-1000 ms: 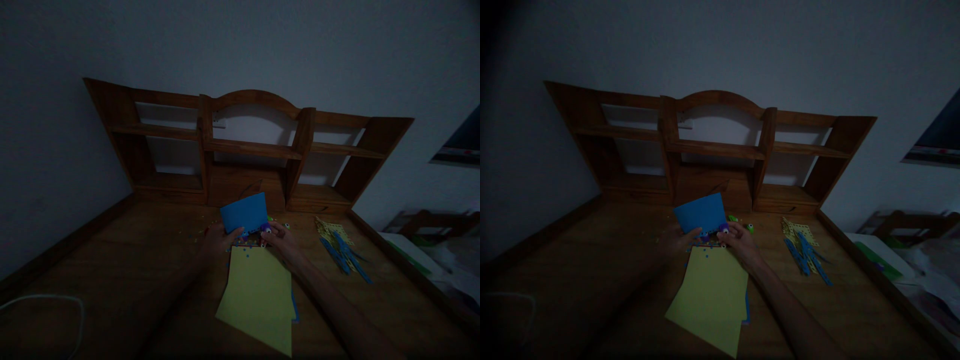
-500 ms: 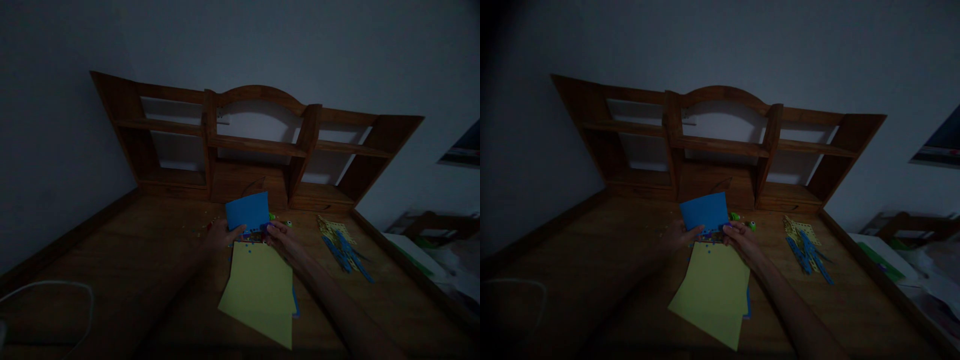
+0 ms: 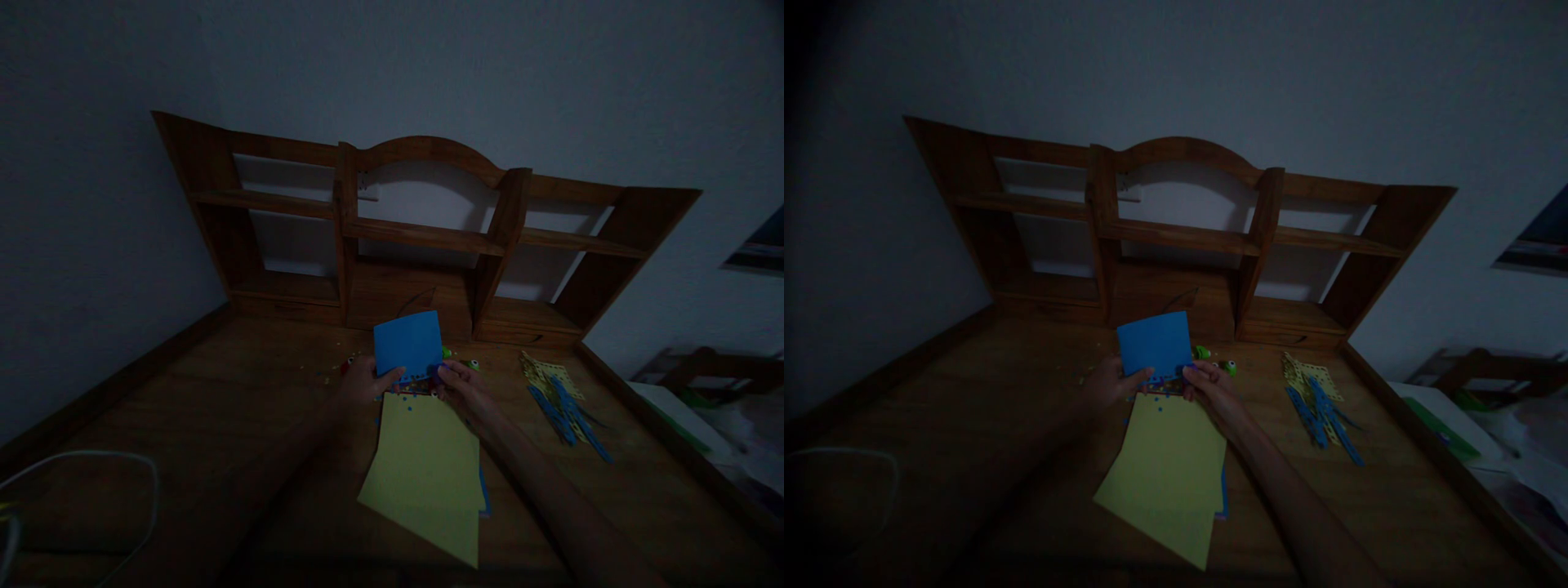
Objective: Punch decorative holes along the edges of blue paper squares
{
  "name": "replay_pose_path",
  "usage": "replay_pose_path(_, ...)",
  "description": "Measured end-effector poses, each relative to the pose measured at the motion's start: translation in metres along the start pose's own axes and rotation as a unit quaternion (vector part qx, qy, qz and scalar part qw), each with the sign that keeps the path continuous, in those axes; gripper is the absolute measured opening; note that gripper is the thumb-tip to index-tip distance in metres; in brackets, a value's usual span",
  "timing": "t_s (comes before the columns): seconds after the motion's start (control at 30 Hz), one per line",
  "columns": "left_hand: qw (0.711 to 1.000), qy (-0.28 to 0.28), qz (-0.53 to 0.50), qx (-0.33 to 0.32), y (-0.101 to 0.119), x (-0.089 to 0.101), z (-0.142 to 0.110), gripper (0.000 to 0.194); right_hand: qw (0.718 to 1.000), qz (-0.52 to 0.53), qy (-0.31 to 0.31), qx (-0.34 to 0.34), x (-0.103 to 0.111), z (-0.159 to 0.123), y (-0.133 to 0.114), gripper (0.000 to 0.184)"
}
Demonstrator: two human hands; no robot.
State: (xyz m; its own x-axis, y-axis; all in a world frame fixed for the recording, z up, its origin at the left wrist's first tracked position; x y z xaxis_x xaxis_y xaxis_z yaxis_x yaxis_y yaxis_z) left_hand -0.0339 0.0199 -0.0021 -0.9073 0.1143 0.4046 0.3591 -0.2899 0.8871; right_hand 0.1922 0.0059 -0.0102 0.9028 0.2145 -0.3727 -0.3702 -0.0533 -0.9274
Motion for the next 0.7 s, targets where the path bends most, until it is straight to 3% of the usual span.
replay_pose_path(0.13, 0.999, -0.008, 0.026, -0.016, 0.004, 0.001, -0.002, 0.042, 1.0, -0.008, 0.005, 0.005, 0.0, 0.001, 0.002, 0.03)
replay_pose_path(0.3, 0.999, 0.004, 0.03, 0.01, 0.006, 0.001, -0.004, 0.038, 0.999, -0.022, 0.02, 0.023, -0.001, 0.001, 0.001, 0.031)
replay_pose_path(0.5, 1.0, 0.008, -0.022, 0.018, 0.014, -0.001, -0.01, 0.035, 0.999, -0.024, 0.028, 0.03, -0.004, -0.002, -0.002, 0.028)
replay_pose_path(0.7, 0.998, -0.011, -0.058, 0.01, -0.001, -0.006, -0.004, 0.039, 0.999, -0.021, 0.034, 0.037, -0.007, -0.001, -0.002, 0.025)
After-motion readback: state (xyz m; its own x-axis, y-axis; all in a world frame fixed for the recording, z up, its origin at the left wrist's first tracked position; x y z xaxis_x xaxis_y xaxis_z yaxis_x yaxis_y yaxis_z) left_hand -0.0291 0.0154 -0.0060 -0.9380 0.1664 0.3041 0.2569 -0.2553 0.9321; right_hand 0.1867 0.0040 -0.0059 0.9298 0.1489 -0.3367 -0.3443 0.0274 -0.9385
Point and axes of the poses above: each hand's wrist, its own z-axis towards the middle knuckle, its own x-axis out of the back of the hand, y = z × x, the point moved 1 cm from there along z, towards the middle knuckle, and after that the axes turned 3 degrees about z, right-handed, at the moved point
